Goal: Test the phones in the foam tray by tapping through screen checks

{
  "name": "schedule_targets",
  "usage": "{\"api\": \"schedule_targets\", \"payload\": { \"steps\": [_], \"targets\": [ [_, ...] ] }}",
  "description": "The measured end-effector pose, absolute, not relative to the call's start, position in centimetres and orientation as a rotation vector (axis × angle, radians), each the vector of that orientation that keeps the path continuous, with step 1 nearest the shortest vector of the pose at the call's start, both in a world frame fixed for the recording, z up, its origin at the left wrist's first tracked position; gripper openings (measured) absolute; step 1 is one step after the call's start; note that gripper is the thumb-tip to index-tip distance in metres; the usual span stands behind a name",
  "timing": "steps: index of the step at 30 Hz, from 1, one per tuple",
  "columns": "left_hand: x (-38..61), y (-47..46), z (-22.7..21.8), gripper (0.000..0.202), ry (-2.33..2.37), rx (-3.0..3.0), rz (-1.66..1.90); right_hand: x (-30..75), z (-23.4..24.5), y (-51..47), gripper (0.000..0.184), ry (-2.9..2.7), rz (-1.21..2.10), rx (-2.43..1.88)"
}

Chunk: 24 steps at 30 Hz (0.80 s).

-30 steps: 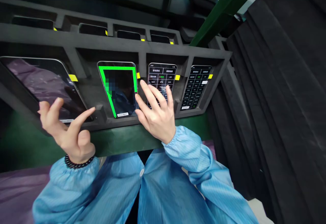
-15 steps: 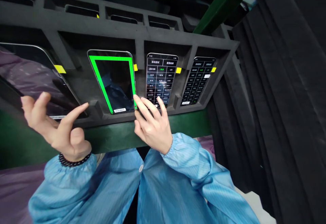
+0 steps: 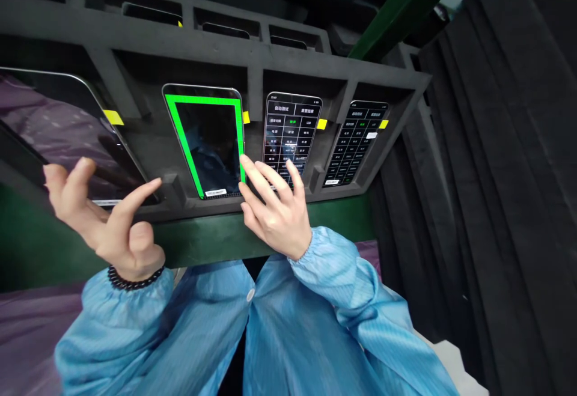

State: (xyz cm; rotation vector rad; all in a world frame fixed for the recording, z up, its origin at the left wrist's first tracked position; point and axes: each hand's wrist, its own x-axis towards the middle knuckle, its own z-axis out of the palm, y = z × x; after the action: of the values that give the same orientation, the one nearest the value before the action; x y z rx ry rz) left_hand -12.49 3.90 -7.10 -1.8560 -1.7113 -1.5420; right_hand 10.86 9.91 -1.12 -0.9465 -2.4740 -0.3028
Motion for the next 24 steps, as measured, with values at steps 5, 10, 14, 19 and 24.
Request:
{"api": "schedule_targets", "payload": {
  "steps": [5,10,14,19,24],
  "targets": [
    [-12.5,3.9,-7.1,0.05,-1.72,-1.862,-1.545,10.4,-1.9,8.7,0.025,-2.548,-0.27,-0.978],
    [-12.5,3.8,-7.0,0.049,-1.727,-1.865,-1.536,10.3,-1.3,9.5,0.024,-2.426,-0.19,-0.978],
    [-12.5,3.8,-7.0,0.048,-1.73,-1.868,-1.534,9.1,-0.7,10.5,0.042,-2.41,-0.229,-1.003],
    [-12.4,3.8,-6.9,0.047,-1.744,-1.864,-1.524,6.1,-0.4,11.1,0.063,-2.578,-0.254,-0.979],
    [-12.5,3.7,-7.0,0.047,-1.748,-1.857,-1.516,4.4,-0.4,11.6,0.064,-2.617,-0.258,-0.966]
  ]
}}
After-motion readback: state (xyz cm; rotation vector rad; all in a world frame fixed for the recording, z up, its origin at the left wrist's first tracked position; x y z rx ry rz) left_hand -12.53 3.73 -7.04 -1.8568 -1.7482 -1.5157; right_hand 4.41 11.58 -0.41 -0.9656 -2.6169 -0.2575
